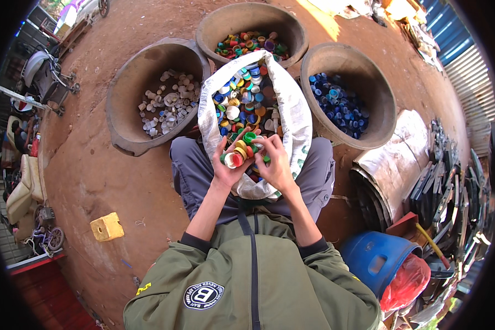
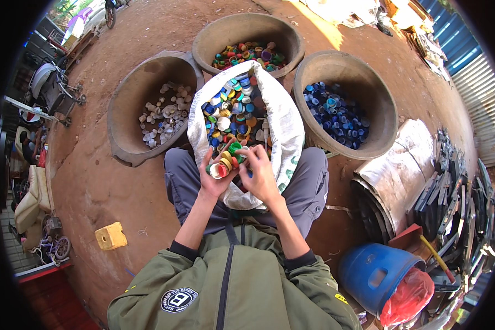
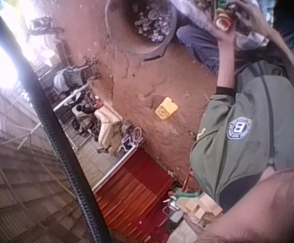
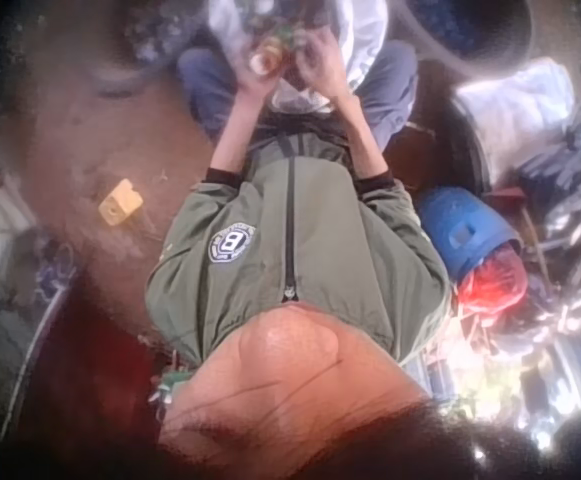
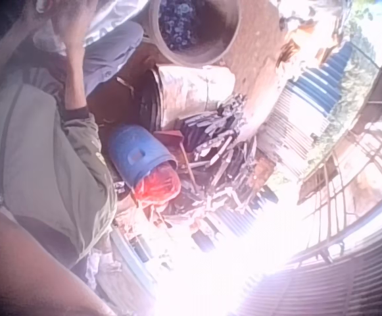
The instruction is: The person sorts various colored bottle caps by hand from a large white sack into three separate brown plastic bins.
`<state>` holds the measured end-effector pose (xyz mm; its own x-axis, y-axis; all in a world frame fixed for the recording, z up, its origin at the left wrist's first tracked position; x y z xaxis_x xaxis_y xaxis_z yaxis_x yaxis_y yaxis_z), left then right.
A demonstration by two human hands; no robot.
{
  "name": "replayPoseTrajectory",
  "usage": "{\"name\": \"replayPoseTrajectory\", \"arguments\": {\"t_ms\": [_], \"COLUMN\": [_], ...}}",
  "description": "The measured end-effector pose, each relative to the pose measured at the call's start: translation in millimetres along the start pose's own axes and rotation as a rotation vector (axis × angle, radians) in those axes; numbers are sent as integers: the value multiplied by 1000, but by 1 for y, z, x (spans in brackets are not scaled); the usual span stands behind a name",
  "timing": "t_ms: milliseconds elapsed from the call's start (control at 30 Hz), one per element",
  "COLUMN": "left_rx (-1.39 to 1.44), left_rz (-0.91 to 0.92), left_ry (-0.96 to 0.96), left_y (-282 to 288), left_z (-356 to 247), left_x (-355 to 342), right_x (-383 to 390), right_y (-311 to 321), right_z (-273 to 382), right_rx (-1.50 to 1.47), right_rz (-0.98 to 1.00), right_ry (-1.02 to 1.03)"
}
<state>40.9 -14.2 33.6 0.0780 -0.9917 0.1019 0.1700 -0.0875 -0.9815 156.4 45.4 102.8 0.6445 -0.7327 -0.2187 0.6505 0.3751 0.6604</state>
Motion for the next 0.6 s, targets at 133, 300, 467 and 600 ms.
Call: {"name": "replayPoseTrajectory", "arguments": {"t_ms": [133, 300, 467, 600], "left_rx": [-17, 35, 66, 124], "left_rz": [-37, -34, -31, -44], "left_ry": [-30, -28, -26, -37], "left_y": [0, -2, 3, 6], "left_z": [1, -1, -3, -7], "left_x": [0, 3, 3, 2], "right_x": [-7, -7, 2, -6], "right_y": [6, -2, -22, -6], "right_z": [-24, -40, -74, -97], "right_rx": [8, -1, -389, -814], "right_rz": [-92, -72, 60, -6], "right_ry": [-90, -79, -390, -494]}}
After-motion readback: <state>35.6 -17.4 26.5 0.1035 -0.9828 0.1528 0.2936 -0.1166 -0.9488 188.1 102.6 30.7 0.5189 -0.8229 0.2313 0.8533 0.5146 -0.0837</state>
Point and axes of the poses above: each hand's wrist, its own x-axis away from the middle knuckle, its own y-axis out of the back of the hand, z = x × y, the point moved 5 cm from there along -x, towards the middle knuckle, and after that the axes turned 14 degrees about x, right-handed, at the moved point
